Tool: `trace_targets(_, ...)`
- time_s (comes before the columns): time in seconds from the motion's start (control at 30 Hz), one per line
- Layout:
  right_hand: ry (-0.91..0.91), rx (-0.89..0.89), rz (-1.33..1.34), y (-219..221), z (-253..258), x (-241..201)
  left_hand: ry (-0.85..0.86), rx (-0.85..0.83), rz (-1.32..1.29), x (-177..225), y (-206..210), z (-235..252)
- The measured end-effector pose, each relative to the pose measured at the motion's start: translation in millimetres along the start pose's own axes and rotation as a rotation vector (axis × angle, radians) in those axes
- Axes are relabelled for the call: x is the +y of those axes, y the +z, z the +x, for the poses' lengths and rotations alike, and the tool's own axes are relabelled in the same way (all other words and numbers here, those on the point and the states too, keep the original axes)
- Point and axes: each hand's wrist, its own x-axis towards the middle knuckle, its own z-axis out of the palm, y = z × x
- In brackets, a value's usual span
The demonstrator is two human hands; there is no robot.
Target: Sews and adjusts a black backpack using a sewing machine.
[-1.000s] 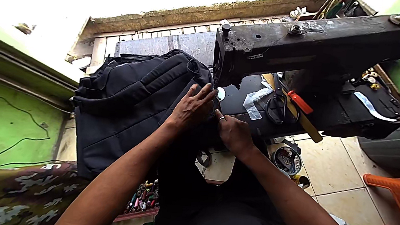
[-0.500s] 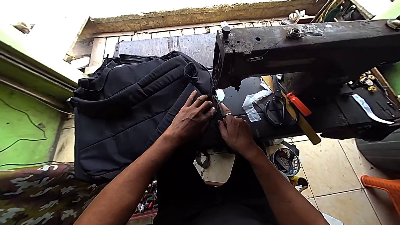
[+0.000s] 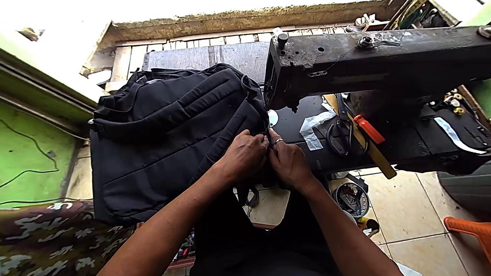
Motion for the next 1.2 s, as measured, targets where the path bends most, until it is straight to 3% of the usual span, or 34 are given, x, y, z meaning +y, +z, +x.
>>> trace_targets(0.3, -0.048, 0.023, -0.158, 5, -2, -1, -0.02, -0.005, -0.069, 3, 7, 0)
trace_targets(0.43, -0.063, 0.036, -0.33, 7, -3, -8, -0.047, -0.096, -0.154, -1, -14, -2)
trace_targets(0.57, -0.047, 0.0, -0.398, 4, -9, -19, 0.138, 0.224, -0.006, -8, -23, 15)
trace_targets(0.67, 0.008, -0.045, -0.371, 0, -9, -24, 0.284, 0.227, 0.15, -23, -10, 26)
trace_targets(0.83, -0.034, 0.005, -0.467, 8, -4, -18, 0.159, 0.254, 0.223, -43, 7, 7)
trace_targets(1.2, -0.037, -0.037, -0.534, 7, 0, -20, -0.055, 0.277, 0.237, -23, 28, -11)
